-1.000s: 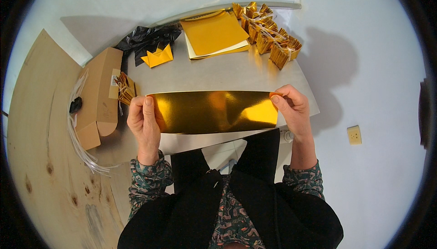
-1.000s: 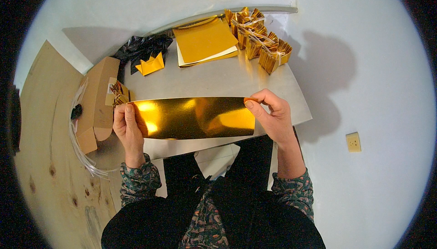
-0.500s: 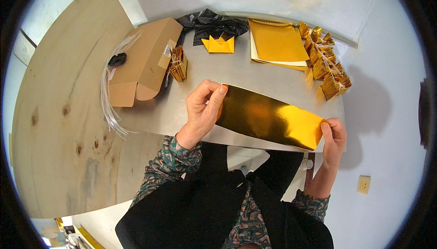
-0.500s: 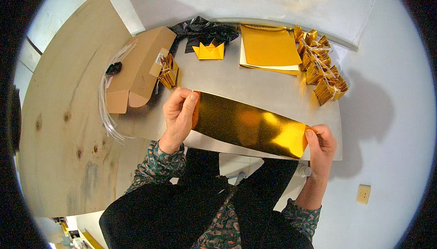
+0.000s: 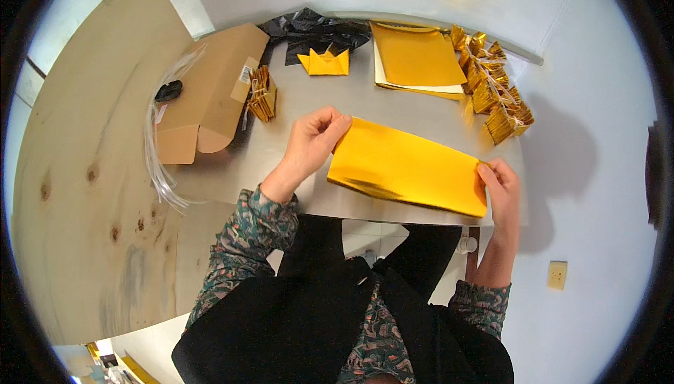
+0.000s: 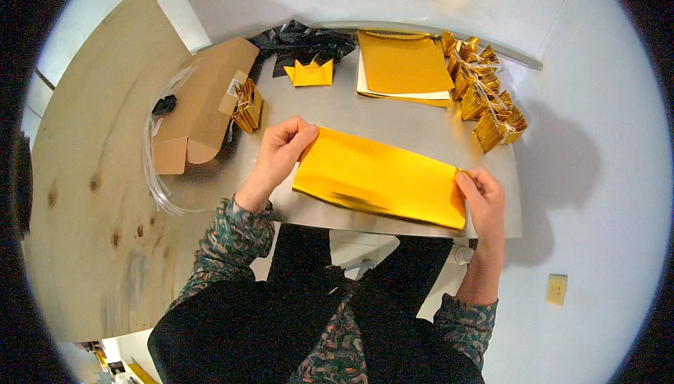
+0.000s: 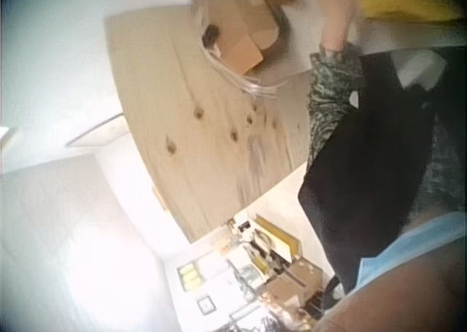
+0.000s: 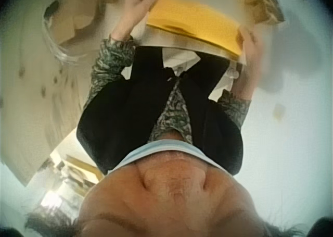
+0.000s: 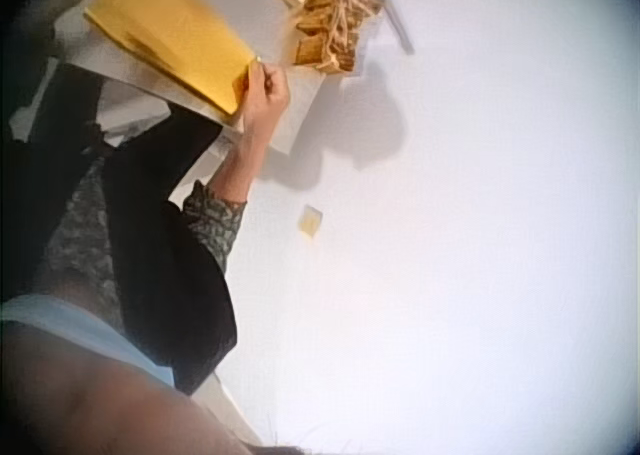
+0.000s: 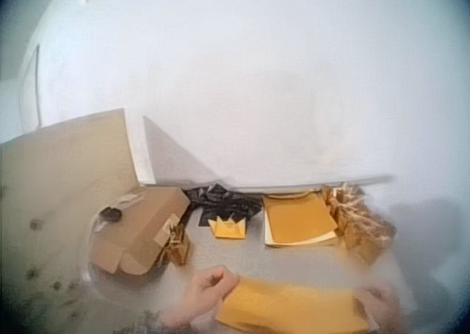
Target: The person folds a yellow sheet of paper into a small origami shape, then picks up a larger sheet and folds it in half multiple times. The finished small origami is placed on the table while the larger sheet is folded further.
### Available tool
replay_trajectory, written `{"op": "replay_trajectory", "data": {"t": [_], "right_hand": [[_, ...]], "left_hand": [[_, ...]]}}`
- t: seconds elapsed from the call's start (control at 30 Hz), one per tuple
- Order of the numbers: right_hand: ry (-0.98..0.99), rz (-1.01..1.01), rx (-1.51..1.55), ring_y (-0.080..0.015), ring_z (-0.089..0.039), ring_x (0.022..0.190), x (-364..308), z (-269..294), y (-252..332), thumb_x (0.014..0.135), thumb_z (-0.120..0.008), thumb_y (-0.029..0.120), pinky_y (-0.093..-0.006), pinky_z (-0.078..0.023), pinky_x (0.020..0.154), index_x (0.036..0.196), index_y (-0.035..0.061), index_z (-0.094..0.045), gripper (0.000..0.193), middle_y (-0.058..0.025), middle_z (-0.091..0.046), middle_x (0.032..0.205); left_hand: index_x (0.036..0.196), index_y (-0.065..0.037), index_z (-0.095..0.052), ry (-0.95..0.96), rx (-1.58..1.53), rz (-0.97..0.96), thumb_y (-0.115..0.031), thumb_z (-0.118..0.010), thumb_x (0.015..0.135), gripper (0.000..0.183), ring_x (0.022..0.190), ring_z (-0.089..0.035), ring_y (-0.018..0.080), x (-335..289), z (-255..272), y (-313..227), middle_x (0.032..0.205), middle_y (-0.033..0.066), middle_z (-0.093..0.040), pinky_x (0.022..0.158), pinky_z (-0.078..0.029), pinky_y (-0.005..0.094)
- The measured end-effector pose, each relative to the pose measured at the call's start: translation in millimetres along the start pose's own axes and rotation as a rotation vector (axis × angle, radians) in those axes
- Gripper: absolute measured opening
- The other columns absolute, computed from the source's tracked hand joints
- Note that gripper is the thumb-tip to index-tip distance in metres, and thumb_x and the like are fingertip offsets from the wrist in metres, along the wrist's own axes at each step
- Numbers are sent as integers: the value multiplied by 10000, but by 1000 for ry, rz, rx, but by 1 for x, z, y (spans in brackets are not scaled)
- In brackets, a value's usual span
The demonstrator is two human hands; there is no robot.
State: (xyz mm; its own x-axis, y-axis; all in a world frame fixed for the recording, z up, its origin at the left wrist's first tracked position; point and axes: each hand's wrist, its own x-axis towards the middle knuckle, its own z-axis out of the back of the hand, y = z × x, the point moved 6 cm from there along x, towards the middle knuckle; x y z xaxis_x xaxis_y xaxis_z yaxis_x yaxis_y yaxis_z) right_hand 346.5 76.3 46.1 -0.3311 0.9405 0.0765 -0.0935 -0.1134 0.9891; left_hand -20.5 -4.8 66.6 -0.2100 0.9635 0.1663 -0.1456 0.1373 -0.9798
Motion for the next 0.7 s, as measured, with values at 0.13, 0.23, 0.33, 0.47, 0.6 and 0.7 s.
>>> {"op": "replay_trajectory", "data": {"t": [0.13, 0.23, 0.33, 0.47, 0.6, 0.7], "right_hand": [[42, -151, 4, -65, -498, 541, 25, -4, -25, 1034, -634, 125, -243, -353, 485, 842, 42, -603, 212, 1, -593, 692], [7, -146, -190, -57, -519, 532, 34, -6, -35, 1024, -647, 103, -250, -380, 485, 817, 31, -607, 224, -3, -626, 669], [-10, -174, -262, -59, -542, 541, 36, -7, -41, 1016, -652, 88, -250, -403, 499, 803, 18, -603, 229, -19, -649, 667], [-28, -143, -321, -60, -542, 531, 35, -13, -43, 1008, -649, 73, -257, -415, 502, 807, 4, -598, 219, -32, -648, 651], [-35, -21, -455, -116, -560, 577, 33, -17, -36, 970, -674, 65, -295, -456, 560, 828, -12, -594, 180, -74, -621, 684], [-76, 100, -628, -167, -570, 629, 33, -19, -29, 941, -696, 71, -327, -476, 611, 847, -16, -595, 163, -108, -592, 728]], "left_hand": [[875, -20, -667, 62, 244, 130, -269, -667, 1037, 297, 648, -588, 82, 23, -3, 36, 709, 10, -646, 596, -470, 272], [898, -15, -668, 73, 582, 59, -264, -671, 1029, 281, 660, -602, 127, 36, -6, 47, 710, 50, -648, 601, -481, 318], [924, -21, -682, 104, 754, 17, -306, -667, 1011, 298, 696, -677, 259, 40, -12, 53, 772, 135, -701, 642, -525, 400], [907, -42, -674, 112, 953, -78, -310, -642, 1009, 288, 763, -701, 356, 38, -19, 52, 830, 161, -723, 669, -551, 454], [904, -57, -645, 122, 1062, -145, -291, -631, 1003, 254, 792, -710, 361, 35, -26, 52, 867, 146, -726, 675, -567, 462], [916, -66, -628, 136, 1100, -169, -280, -620, 1007, 233, 784, -710, 353, 35, -29, 53, 891, 137, -726, 664, -569, 457]]}}
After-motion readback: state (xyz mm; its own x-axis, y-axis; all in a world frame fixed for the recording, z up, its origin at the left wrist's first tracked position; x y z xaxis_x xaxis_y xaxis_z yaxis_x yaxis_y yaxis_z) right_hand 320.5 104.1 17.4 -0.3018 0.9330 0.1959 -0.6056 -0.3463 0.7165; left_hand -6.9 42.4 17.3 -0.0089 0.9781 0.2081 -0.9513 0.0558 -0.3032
